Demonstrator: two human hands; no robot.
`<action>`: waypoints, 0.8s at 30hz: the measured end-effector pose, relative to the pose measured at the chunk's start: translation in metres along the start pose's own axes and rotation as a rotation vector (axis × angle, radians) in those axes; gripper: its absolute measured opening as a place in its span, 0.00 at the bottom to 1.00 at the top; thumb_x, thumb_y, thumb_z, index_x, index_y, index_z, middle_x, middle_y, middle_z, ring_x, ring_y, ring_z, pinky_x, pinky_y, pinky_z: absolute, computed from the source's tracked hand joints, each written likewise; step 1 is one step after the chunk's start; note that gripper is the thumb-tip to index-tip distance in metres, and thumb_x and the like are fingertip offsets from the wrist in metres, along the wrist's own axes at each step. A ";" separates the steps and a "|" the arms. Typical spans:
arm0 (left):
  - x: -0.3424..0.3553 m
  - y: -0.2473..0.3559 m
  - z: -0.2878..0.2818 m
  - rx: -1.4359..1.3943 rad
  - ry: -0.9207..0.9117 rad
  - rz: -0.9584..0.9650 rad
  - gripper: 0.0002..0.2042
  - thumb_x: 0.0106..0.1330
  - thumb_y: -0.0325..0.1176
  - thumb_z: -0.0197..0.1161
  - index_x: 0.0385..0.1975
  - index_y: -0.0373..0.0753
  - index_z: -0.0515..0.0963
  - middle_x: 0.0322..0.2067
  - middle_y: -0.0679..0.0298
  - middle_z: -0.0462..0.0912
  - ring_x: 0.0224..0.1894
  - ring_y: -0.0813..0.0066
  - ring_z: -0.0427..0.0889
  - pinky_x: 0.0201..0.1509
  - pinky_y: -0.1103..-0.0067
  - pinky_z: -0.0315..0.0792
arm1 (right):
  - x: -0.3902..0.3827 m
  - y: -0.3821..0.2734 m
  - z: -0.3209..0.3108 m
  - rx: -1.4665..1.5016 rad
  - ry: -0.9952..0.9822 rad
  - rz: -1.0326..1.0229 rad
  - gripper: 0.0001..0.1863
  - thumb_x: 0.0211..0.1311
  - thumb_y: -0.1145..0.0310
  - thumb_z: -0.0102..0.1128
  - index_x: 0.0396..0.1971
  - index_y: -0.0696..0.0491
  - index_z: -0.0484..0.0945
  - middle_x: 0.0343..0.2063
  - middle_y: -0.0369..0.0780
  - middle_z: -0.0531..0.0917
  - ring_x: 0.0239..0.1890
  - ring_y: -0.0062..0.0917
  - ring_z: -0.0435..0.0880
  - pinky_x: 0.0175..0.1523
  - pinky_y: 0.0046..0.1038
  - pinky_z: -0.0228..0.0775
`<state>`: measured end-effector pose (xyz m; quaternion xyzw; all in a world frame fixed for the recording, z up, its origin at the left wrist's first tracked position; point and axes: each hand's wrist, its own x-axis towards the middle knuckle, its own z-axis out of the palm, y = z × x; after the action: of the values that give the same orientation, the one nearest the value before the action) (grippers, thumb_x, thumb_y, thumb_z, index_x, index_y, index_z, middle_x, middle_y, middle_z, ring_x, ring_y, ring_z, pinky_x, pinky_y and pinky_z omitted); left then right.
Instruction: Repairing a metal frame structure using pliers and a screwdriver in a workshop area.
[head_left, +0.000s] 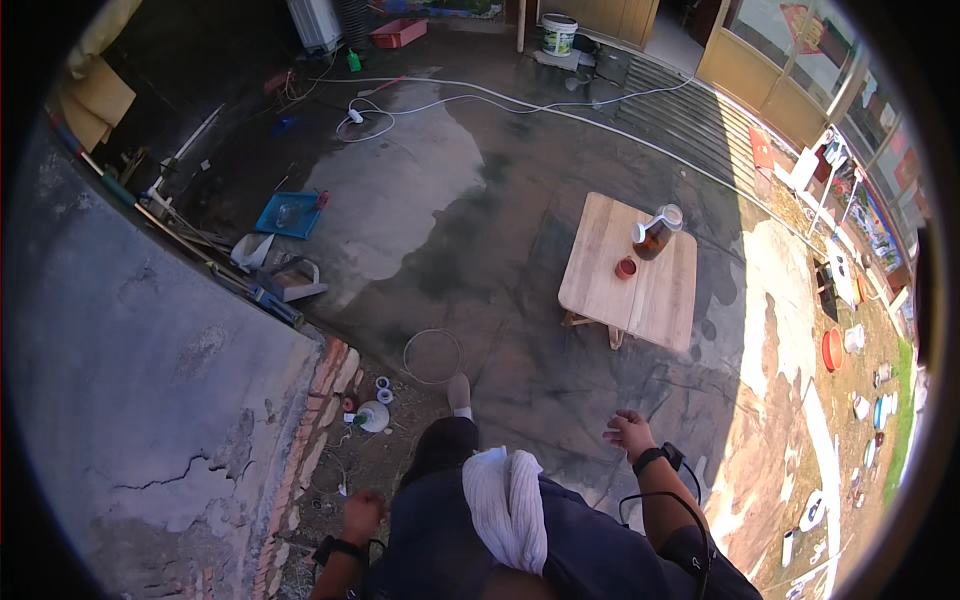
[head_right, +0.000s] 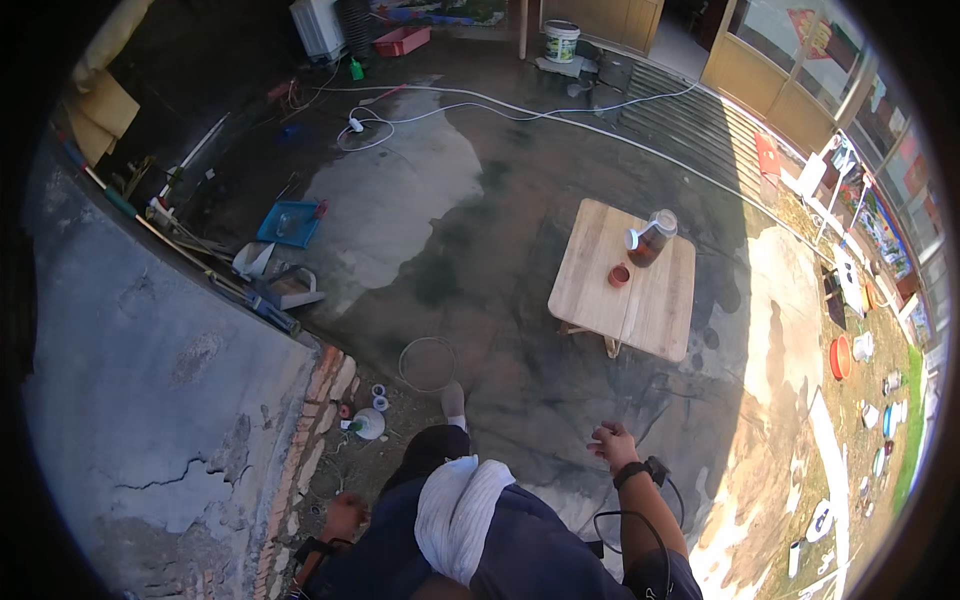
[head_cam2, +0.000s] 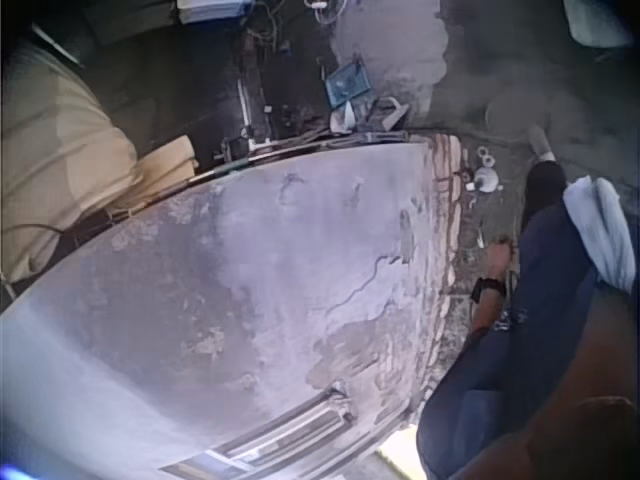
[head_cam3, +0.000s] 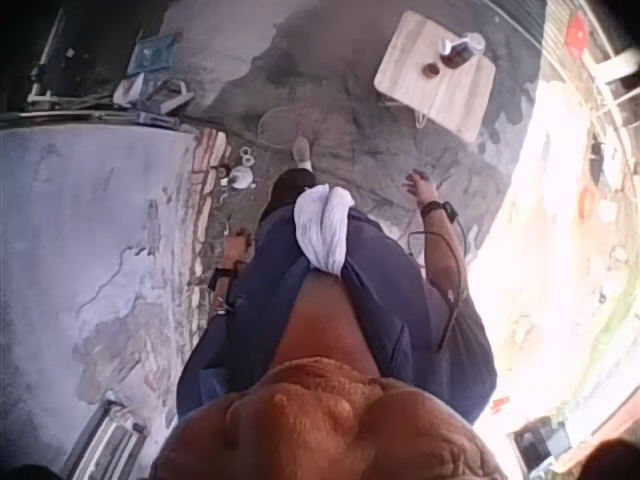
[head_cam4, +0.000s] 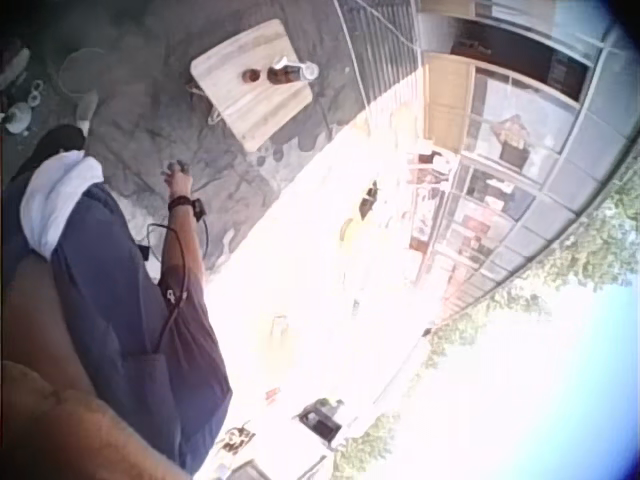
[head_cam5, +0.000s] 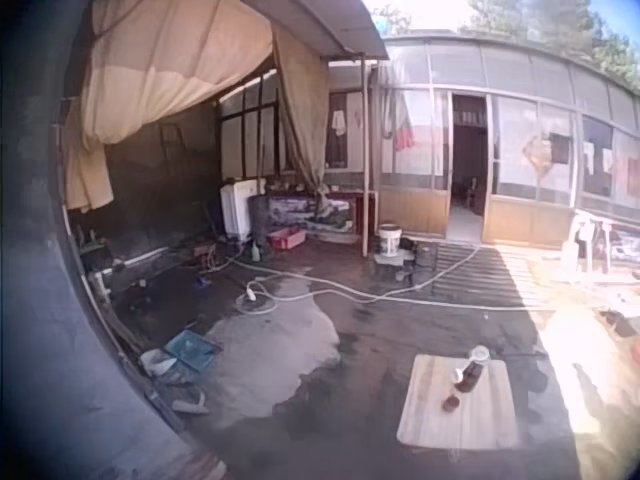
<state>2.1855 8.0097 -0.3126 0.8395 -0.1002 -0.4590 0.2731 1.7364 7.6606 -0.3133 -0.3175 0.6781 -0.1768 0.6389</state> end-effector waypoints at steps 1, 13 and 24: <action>0.025 0.010 -0.003 0.032 -0.041 0.005 0.07 0.60 0.28 0.59 0.35 0.32 0.76 0.25 0.59 0.81 0.24 0.73 0.81 0.27 0.77 0.74 | 0.014 -0.011 0.010 0.017 0.009 0.006 0.25 0.59 0.64 0.58 0.56 0.55 0.66 0.38 0.39 0.80 0.32 0.28 0.83 0.39 0.27 0.72; 0.224 0.277 -0.065 -0.233 -0.079 0.110 0.06 0.64 0.32 0.55 0.28 0.36 0.71 0.25 0.62 0.76 0.19 0.75 0.75 0.19 0.80 0.68 | 0.085 -0.145 0.096 0.086 0.123 0.055 0.29 0.57 0.60 0.62 0.56 0.57 0.68 0.39 0.40 0.80 0.32 0.25 0.83 0.37 0.24 0.70; 0.285 0.392 -0.025 -0.179 -0.067 0.026 0.09 0.67 0.36 0.54 0.33 0.36 0.70 0.26 0.61 0.74 0.20 0.72 0.76 0.19 0.79 0.69 | 0.202 -0.241 0.101 0.103 0.124 0.137 0.30 0.57 0.61 0.62 0.56 0.59 0.66 0.39 0.39 0.80 0.33 0.27 0.84 0.36 0.25 0.71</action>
<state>2.3973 7.5737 -0.2904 0.7945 -0.0787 -0.4905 0.3493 1.8881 7.3675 -0.3226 -0.2257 0.7265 -0.1866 0.6216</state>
